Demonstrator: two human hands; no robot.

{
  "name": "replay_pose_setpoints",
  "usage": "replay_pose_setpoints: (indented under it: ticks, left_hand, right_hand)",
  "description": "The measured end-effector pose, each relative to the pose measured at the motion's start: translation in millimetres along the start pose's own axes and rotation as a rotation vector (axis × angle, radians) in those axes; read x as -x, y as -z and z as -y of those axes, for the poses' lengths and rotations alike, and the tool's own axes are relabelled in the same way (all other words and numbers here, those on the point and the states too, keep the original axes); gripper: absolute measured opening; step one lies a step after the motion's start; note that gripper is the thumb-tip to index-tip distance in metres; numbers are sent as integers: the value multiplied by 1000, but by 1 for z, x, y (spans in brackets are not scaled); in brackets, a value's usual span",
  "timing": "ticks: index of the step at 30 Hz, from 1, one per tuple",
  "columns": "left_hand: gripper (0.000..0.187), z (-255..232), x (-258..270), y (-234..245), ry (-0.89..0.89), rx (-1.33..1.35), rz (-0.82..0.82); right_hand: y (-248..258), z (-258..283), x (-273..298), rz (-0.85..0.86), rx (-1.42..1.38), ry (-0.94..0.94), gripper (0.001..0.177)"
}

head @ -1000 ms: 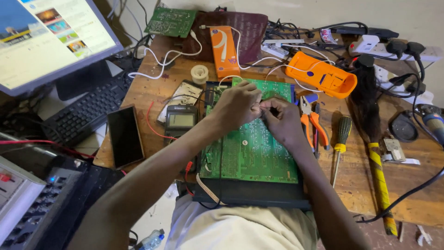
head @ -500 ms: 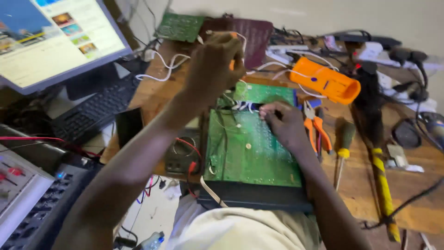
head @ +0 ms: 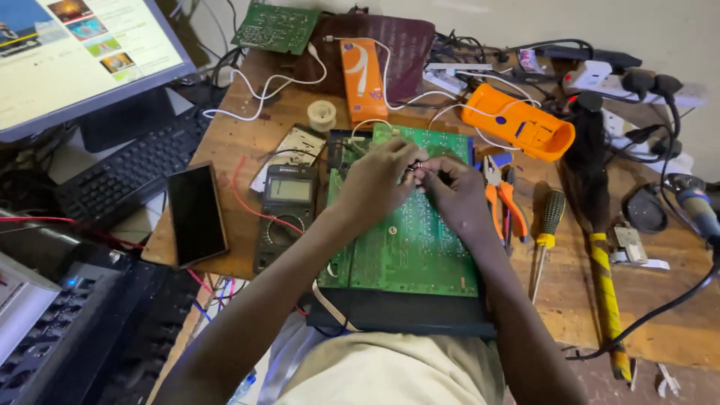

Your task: The person is working on a green circuit board placed on a workbench. They use a soldering iron to apply solder to specific points on the board while holding a solder wire. The workspace is cluttered with various tools and electronic components.

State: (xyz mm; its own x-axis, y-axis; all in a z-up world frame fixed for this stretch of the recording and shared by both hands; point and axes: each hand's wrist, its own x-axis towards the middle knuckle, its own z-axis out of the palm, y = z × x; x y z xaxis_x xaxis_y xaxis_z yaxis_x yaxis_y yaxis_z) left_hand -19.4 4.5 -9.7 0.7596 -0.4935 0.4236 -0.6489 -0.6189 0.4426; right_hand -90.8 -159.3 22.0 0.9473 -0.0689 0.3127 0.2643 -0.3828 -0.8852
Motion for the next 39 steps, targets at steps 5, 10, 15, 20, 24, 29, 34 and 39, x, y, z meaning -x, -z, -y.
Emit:
replay_pose_setpoints:
  ticks: [5,10,15,20,24,29,34,39]
  left_hand:
    - [20,5,-1,-16,5,30,-96]
    - [13,-5,8,-5,57,54,-123]
    - [17,-29,22,9,357,203,-75]
    - [13,-50,22,39,483,567,-80]
    - [15,-49,20,39,563,783,-47]
    - [13,-47,15,28,608,840,-87]
    - [12,-47,9,21,610,821,-199]
    - [28,-40,25,7,407,288,-162]
  right_hand:
    - [2,2,-2,11,-55,-46,10]
    - [3,1,-1,20,-99,-70,12]
    - [4,5,-1,16,-118,-72,12]
    - [5,11,-1,31,-73,-92,14]
    - [11,7,-4,50,-100,-131,14]
    - [11,-10,-2,22,-49,-81,16]
    - [8,-11,-5,-49,-36,-160,14]
    - [7,-9,-8,-114,-34,-215,12]
